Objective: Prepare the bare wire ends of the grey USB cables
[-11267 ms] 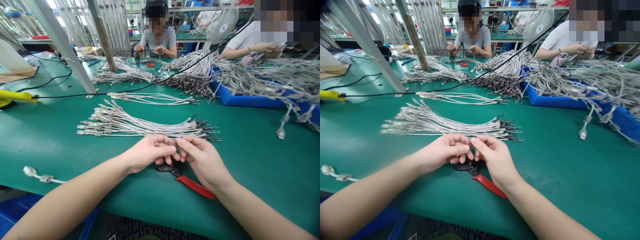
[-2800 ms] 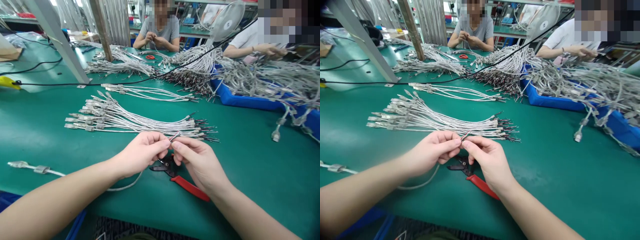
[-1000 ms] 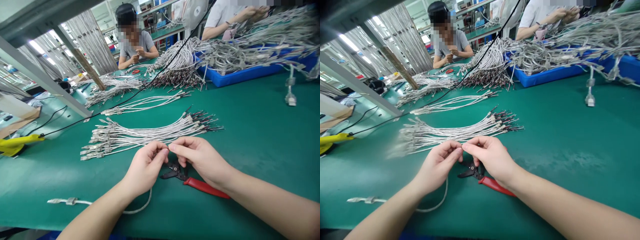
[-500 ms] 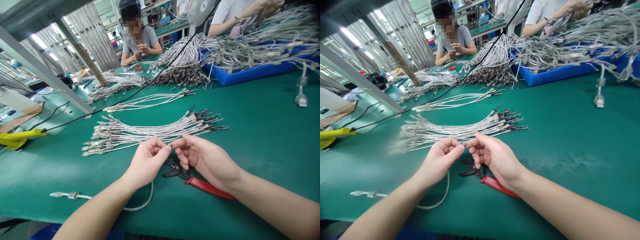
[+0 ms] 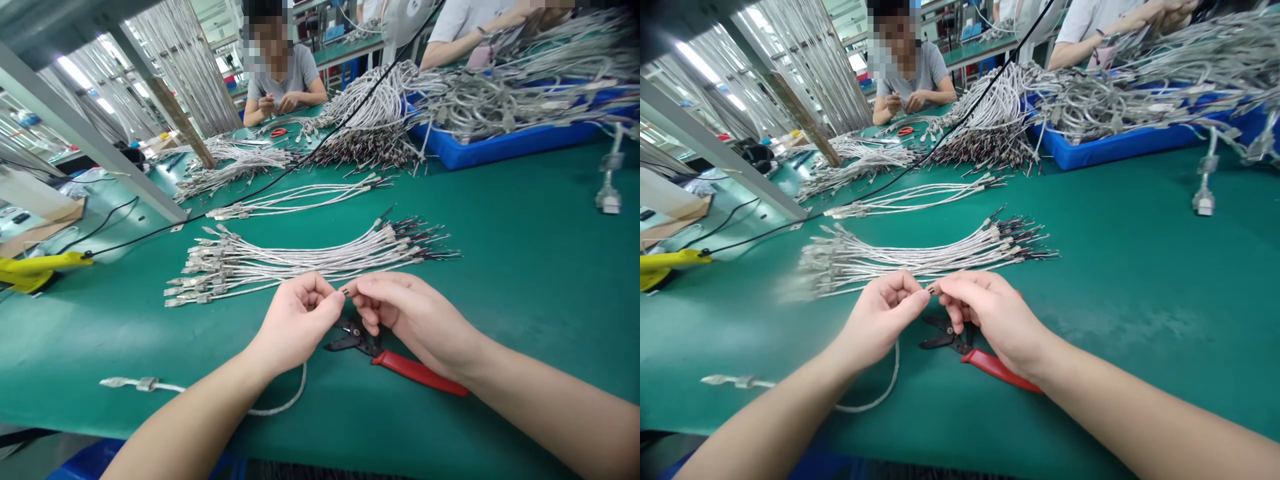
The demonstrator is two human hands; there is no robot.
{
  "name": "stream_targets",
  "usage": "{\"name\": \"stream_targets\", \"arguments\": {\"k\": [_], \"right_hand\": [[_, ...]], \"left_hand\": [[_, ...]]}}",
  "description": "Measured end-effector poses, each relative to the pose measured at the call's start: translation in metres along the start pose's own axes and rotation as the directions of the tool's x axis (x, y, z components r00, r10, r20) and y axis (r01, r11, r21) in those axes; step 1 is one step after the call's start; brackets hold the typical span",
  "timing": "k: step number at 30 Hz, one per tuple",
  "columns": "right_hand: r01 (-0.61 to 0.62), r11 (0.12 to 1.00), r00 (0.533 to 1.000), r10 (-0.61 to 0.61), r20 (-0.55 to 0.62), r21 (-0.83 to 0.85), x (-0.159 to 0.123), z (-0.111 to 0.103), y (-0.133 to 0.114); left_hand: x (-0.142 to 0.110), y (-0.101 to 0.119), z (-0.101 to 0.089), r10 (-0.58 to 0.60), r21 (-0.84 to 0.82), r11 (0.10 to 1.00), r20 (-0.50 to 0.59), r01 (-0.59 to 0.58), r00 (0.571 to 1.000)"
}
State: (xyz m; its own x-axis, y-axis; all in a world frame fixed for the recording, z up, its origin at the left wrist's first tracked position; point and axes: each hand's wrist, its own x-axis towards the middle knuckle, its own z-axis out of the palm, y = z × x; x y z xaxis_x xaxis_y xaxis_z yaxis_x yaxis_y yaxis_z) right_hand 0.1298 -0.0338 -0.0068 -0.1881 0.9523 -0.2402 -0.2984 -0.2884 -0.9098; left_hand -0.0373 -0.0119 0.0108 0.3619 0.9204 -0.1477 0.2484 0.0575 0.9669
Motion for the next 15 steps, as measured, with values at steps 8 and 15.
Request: {"name": "stream_targets", "arguments": {"k": [8,15], "right_hand": [[0.099,0.963,0.995,-0.104,-0.006,-0.251,-0.003,0.002,-0.001],[0.115,0.964,0.991,-0.127,-0.039,-0.240,-0.004,0.001,-0.006]], "left_hand": [[0.000,0.004,0.000,-0.047,-0.086,0.995,0.011,0.048,0.999],[0.000,0.009,-0.014,-0.085,-0.198,0.973,0.158,0.116,0.984]]}}
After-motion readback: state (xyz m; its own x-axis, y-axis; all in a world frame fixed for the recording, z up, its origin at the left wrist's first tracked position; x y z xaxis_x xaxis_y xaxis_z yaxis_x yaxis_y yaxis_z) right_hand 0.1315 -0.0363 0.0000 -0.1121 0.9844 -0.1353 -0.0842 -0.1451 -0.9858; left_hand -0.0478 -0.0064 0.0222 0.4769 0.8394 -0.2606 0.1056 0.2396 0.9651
